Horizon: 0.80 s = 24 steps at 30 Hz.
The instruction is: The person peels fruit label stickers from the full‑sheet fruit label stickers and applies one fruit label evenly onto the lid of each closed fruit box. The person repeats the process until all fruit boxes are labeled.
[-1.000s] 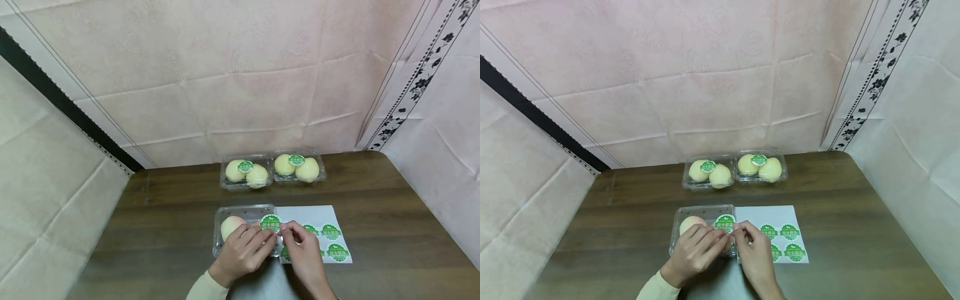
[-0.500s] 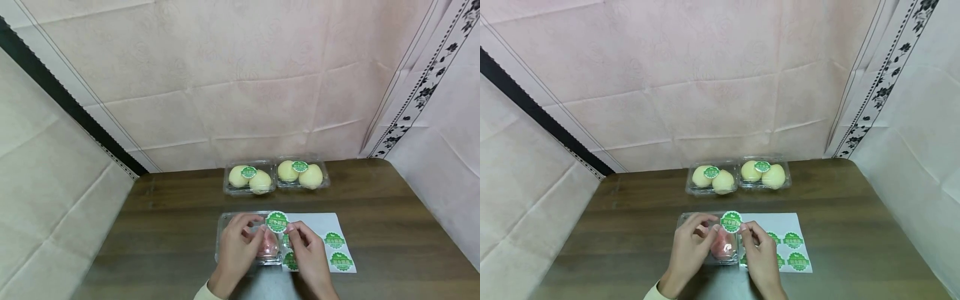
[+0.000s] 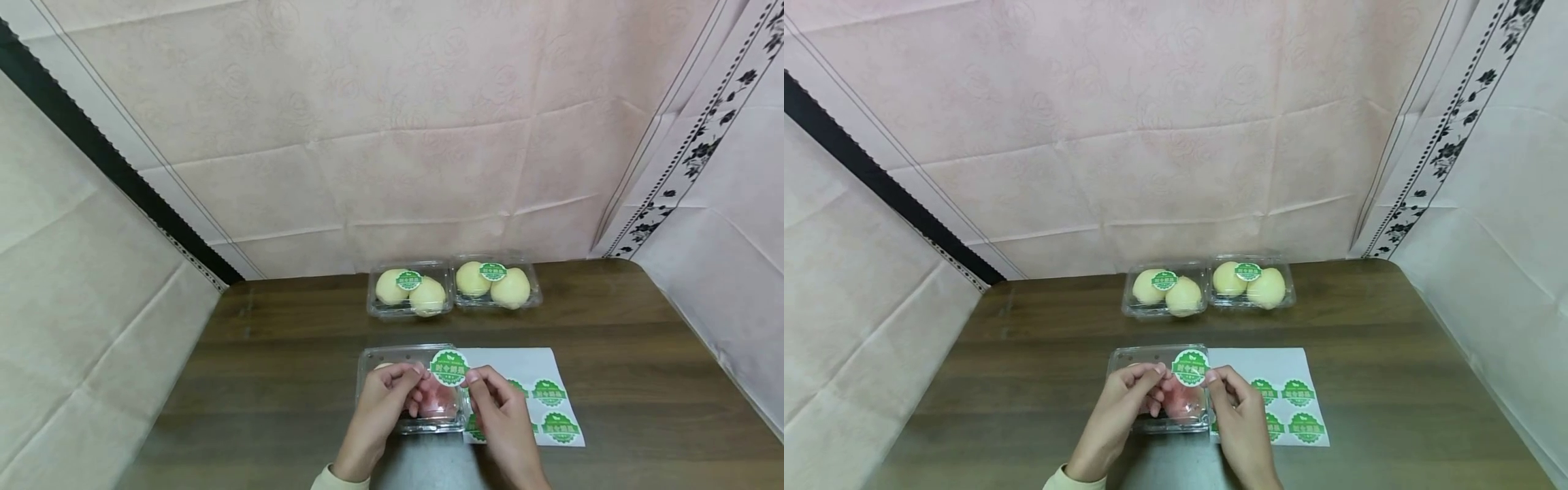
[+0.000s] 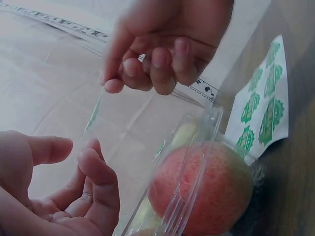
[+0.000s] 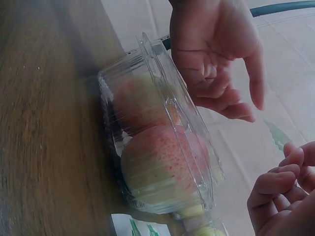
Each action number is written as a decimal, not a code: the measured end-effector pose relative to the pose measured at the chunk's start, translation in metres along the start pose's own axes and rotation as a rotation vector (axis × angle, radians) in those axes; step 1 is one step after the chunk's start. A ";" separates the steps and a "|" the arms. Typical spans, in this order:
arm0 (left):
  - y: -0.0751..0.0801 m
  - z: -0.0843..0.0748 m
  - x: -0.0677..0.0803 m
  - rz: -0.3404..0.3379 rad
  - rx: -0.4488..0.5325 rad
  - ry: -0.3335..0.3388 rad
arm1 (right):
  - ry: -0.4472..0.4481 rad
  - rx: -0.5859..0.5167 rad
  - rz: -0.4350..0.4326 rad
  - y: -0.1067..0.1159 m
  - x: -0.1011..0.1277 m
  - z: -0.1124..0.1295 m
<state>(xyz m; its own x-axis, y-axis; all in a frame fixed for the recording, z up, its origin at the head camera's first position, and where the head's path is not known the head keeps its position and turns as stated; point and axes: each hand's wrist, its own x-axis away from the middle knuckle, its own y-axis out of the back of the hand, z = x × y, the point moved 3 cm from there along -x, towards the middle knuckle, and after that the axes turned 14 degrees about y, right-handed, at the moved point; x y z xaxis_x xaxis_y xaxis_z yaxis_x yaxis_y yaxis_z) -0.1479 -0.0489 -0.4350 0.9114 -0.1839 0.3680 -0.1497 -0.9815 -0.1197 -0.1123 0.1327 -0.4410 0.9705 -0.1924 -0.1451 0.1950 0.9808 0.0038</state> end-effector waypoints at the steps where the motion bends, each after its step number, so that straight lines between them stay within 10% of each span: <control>1: 0.000 0.000 0.000 0.004 0.008 0.003 | 0.005 -0.002 0.001 -0.001 0.000 0.000; 24: 0.005 -0.002 0.008 -0.107 -0.035 -0.072 | 0.113 0.249 0.018 -0.008 -0.001 -0.004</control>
<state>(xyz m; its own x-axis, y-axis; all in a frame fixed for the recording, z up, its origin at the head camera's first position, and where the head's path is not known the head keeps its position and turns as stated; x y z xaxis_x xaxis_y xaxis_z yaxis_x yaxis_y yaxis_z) -0.1425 -0.0555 -0.4306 0.9478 -0.0746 0.3101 -0.0620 -0.9968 -0.0501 -0.1151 0.1253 -0.4444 0.9551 -0.1560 -0.2520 0.2197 0.9434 0.2486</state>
